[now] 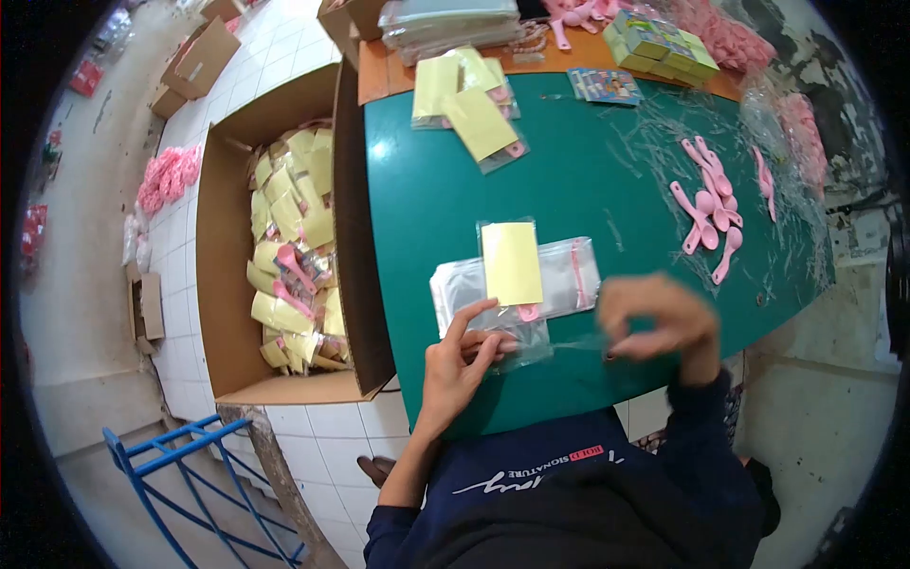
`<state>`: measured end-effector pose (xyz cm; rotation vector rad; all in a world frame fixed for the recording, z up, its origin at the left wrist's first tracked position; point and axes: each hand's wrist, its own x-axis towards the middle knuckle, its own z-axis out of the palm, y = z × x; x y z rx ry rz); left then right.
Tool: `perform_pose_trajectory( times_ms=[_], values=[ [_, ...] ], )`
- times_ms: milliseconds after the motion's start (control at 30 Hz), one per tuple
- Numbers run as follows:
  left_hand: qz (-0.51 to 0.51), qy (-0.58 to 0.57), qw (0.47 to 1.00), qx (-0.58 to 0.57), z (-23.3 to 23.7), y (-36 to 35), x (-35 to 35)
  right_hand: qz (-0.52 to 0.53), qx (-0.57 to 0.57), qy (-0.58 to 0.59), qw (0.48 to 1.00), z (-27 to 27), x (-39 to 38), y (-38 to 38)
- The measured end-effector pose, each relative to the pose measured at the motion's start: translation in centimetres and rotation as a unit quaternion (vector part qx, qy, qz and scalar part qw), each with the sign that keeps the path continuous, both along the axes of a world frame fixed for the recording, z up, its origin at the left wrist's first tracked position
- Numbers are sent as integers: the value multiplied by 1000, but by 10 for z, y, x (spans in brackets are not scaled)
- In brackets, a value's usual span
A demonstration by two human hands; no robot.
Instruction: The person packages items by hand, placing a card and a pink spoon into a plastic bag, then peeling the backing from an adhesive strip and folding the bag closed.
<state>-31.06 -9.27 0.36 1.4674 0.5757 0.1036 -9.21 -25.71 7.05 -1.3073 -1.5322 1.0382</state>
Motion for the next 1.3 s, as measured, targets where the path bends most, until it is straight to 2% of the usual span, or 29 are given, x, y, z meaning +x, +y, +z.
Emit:
perform_pose_trajectory(
  times_ms=[33,100,133,167,300,400,433,467,500,600,700,800,933,1033,1133,1233,1300],
  values=[
    [4,10,1000,-4,1,0,0,-35,59,-28,997,1,38,-16],
    [-17,10,1000,9,3,2,1,-252,-35,-6,967,20,112,-57],
    [-26,13,999,16,4,3,0,-380,-15,-91,920,17,156,-73],
    [-36,14,999,22,5,3,-1,-504,-15,-160,848,14,200,-89],
    [-26,-19,998,-44,-6,5,-1,-433,-80,-313,842,71,97,-49],
    [-17,-23,995,-98,-1,5,-3,-300,-29,-370,879,0,38,-15],
    [-17,-31,993,-113,2,6,-3,-203,-7,-359,911,-9,4,2],
    [-18,-37,991,-127,4,6,-3,-183,-87,-255,945,-11,-28,12],
    [-13,-41,990,-132,9,7,-3,-156,-37,-283,946,-17,-42,19],
    [-37,-58,988,-137,16,12,-5,-198,4,-261,945,-38,-60,28],
    [-38,-58,993,-95,19,16,-8,-204,33,-268,941,-43,-62,28],
    [-37,-16,999,7,12,19,-8,-202,25,-215,955,-45,-62,24],
    [-73,-45,980,180,10,15,2,-199,25,-157,967,-44,-62,20],
    [-66,-60,977,194,10,13,3,-239,2,-102,966,-44,-67,14],
    [-59,-48,980,182,10,10,3,-277,-78,-15,958,-43,-71,9],
    [-37,-44,988,144,6,7,2,-359,-84,167,914,-52,-83,11],
    [-22,-43,992,120,4,4,1,-363,-117,239,893,-57,-86,10]
  ],
)
